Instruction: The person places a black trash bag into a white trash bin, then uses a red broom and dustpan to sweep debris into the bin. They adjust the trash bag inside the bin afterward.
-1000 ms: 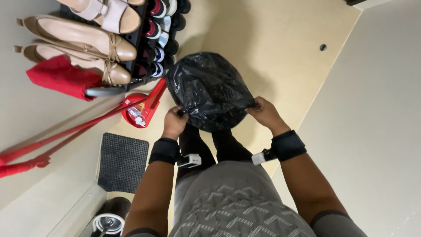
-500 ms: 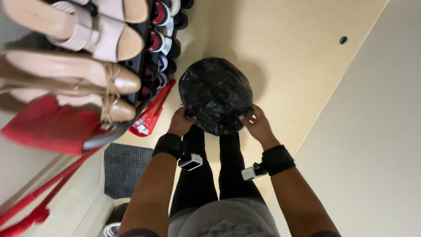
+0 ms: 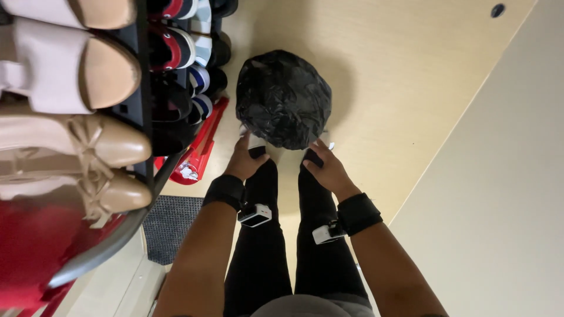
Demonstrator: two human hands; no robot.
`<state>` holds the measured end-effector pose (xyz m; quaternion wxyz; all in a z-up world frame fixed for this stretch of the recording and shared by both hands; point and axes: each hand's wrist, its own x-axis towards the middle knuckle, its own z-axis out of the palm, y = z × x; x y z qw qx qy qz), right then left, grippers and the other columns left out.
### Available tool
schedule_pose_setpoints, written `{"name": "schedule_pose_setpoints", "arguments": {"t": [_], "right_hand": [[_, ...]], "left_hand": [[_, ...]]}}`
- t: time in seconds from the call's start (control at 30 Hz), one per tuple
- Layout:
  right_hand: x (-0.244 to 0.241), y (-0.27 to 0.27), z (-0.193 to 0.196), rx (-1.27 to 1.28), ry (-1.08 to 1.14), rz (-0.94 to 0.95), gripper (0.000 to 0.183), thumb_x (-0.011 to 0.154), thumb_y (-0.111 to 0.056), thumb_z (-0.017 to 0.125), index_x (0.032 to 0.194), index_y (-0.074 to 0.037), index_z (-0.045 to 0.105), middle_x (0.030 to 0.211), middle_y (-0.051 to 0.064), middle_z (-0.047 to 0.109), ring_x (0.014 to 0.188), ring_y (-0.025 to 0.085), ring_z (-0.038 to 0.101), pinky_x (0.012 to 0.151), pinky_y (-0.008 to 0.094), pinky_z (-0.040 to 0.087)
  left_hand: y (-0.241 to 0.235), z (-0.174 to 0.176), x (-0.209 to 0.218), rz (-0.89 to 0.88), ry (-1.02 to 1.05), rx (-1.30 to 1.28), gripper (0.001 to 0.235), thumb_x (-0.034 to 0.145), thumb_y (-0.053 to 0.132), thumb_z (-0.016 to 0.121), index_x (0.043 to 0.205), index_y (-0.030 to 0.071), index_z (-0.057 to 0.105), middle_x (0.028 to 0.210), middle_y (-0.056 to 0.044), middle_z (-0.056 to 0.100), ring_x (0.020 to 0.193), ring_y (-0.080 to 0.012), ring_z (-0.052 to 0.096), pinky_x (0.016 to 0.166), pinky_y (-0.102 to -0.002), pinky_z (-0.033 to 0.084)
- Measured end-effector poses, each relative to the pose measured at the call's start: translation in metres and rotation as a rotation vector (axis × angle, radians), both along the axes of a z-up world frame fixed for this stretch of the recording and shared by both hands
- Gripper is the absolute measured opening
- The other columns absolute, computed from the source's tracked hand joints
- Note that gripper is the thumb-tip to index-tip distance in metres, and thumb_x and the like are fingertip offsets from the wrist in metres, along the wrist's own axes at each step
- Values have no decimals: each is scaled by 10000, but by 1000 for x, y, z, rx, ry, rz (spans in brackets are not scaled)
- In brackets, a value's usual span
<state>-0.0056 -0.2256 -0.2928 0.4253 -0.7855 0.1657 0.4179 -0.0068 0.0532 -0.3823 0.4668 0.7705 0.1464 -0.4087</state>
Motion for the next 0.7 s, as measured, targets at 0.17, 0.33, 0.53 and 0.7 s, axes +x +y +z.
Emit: {"name": "schedule_pose_setpoints", "arguments": {"t": [0.17,0.33,0.53,0.7], "right_hand": [[-16,-14,-70,-128,-227,-95,588,953,-192,725,1482,-68,498,1465,208,537,1275,325,537,1020,394,480],[18,-44,-135,-248,-273,-349,566,962,-122,726,1479,-69,501,1097,137,743,779,203,704,690,320,575],[73,-45,-165,-129,-61,-458,766,873,-76,736,1527,-91,339,711,86,684,573,128,637,545,297,529],[43,-86,-222,-36,-151,-524,274,968,-39,720,1223,49,673,864,79,732,672,149,673,580,294,560]], "left_hand": [[-16,-11,6,-71,14,-10,988,779,263,852,1585,91,307,1615,-264,283,1501,-400,292,1181,-418,343],[-30,-48,0,-77,-42,5,892,803,241,841,1563,103,393,1627,-266,253,1499,-404,286,1196,-417,344],[-39,-119,-15,297,59,-15,621,771,314,792,1314,63,623,1651,-228,145,1186,-318,677,865,-393,589],[-36,-145,-25,207,49,-20,697,864,330,783,1404,-24,521,1317,-230,621,1082,-321,694,816,-392,609]]}}
